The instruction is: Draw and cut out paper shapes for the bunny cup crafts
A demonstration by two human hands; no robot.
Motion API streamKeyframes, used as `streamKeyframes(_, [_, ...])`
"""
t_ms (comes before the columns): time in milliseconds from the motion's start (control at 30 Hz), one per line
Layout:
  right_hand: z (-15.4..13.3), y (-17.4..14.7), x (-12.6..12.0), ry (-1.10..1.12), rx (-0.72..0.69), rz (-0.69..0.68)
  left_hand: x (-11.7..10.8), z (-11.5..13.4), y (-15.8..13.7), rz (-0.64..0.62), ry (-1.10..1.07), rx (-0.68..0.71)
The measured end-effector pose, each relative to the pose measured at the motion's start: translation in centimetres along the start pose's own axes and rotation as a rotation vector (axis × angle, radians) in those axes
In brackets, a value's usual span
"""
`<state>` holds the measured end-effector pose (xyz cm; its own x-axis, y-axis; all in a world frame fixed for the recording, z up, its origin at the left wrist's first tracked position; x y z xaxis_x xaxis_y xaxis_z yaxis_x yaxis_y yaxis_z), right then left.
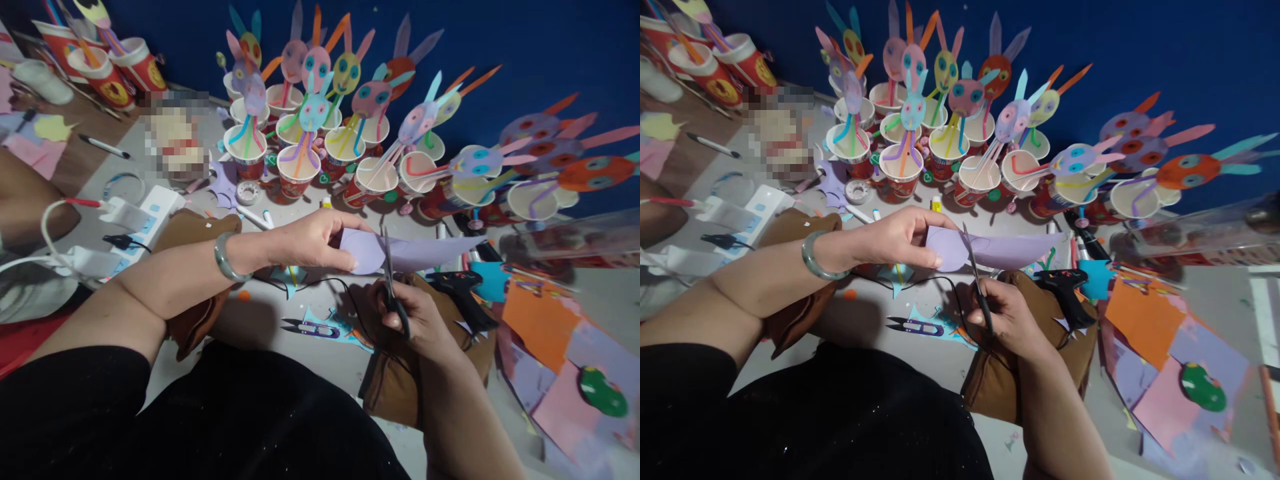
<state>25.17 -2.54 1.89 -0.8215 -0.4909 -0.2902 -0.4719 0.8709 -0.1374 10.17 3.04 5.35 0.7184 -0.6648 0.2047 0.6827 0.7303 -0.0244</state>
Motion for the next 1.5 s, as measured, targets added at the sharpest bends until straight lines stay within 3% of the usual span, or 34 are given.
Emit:
streamKeyframes(367, [0.0,0.0,0.0,-0.02,0.043,0.009,-0.2,0.4,-0.3,0.028,0.036,-0.009])
streamKeyframes(1100, [0.4,-0.2,-0.3,-0.031,-0.011,0.007,-0.3,0.6,-0.2,0.014,-0.032,-0.001])
streamKeyframes(1500, [1.0,-0.2,0.0,-0.024,0.051,-0.014,-0.7,0.7,-0.3,0.053,-0.019,0.003])
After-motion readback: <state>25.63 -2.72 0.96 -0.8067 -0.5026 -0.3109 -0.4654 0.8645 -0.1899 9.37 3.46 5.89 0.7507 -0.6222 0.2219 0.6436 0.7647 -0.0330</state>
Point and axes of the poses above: each hand's wrist, its own y-axis towards the middle knuckle, its own x-axis out of the palm, z = x × y, the point moved 8 cm from there along y, towards the middle knuckle, and after that the axes turned 3 degrees about -y, right-handed, at the moved point
